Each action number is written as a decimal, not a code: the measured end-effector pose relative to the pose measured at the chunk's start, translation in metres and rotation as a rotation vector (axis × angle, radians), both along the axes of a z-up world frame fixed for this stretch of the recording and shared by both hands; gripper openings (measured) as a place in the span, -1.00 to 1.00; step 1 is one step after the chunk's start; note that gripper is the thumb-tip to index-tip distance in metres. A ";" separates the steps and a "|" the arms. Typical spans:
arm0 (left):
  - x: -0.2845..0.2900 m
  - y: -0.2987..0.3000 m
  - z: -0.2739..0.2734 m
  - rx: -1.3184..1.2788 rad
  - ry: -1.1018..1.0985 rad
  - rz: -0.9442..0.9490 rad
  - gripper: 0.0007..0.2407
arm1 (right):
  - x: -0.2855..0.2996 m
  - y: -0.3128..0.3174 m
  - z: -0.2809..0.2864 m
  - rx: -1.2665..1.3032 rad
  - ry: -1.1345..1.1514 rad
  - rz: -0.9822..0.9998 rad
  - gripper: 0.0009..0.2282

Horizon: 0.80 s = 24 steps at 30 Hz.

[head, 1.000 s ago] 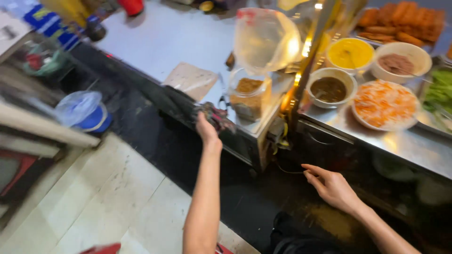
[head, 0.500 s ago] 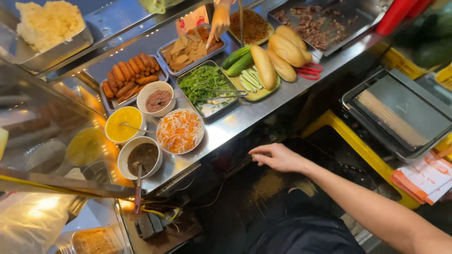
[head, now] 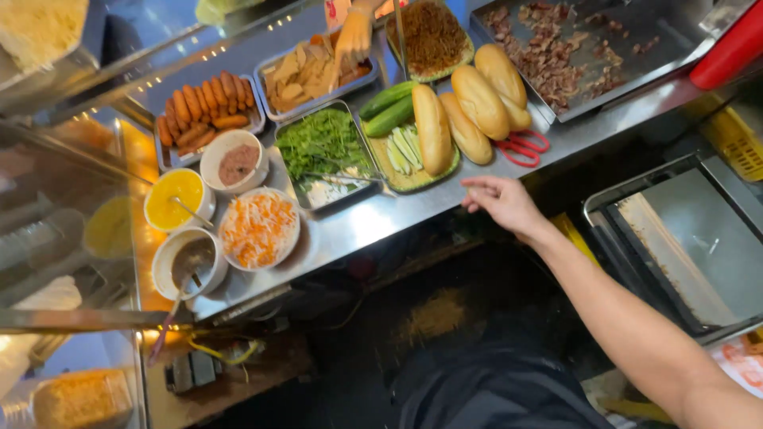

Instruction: Making a banh mi sandwich by adding various fillings and then preparing a citrus-based drink.

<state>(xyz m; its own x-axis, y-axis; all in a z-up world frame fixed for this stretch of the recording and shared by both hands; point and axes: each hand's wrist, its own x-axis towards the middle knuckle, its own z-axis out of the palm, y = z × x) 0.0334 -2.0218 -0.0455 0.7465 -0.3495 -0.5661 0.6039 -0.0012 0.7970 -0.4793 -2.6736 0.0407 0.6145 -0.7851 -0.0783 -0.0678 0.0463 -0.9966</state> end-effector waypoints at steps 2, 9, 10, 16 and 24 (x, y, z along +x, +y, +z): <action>-0.021 -0.015 -0.019 -0.018 0.066 0.041 -0.39 | -0.016 -0.028 -0.009 0.006 -0.016 -0.025 -0.72; -0.300 -0.302 0.123 0.165 -0.749 -0.040 -0.57 | -0.036 -0.118 -0.008 -0.266 0.115 -0.316 -0.65; -0.311 -0.323 0.122 0.165 -0.753 -0.034 -0.57 | -0.032 -0.125 -0.009 -0.268 0.109 -0.312 -0.65; -0.352 -0.427 0.130 0.111 -0.681 -0.302 -0.63 | 0.014 -0.121 0.006 -0.600 0.325 -0.404 -0.25; -0.384 -0.497 0.155 -0.021 -0.694 -0.745 -0.60 | 0.021 -0.125 0.008 -0.376 0.379 -0.421 -0.25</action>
<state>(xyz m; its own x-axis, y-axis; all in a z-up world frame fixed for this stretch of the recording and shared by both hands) -0.3501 -2.5186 0.1096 0.4964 -0.8645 -0.0789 -0.1404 -0.1697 0.9754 -0.4587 -2.7987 0.0485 0.2341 -0.9673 0.0972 -0.4675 -0.1997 -0.8612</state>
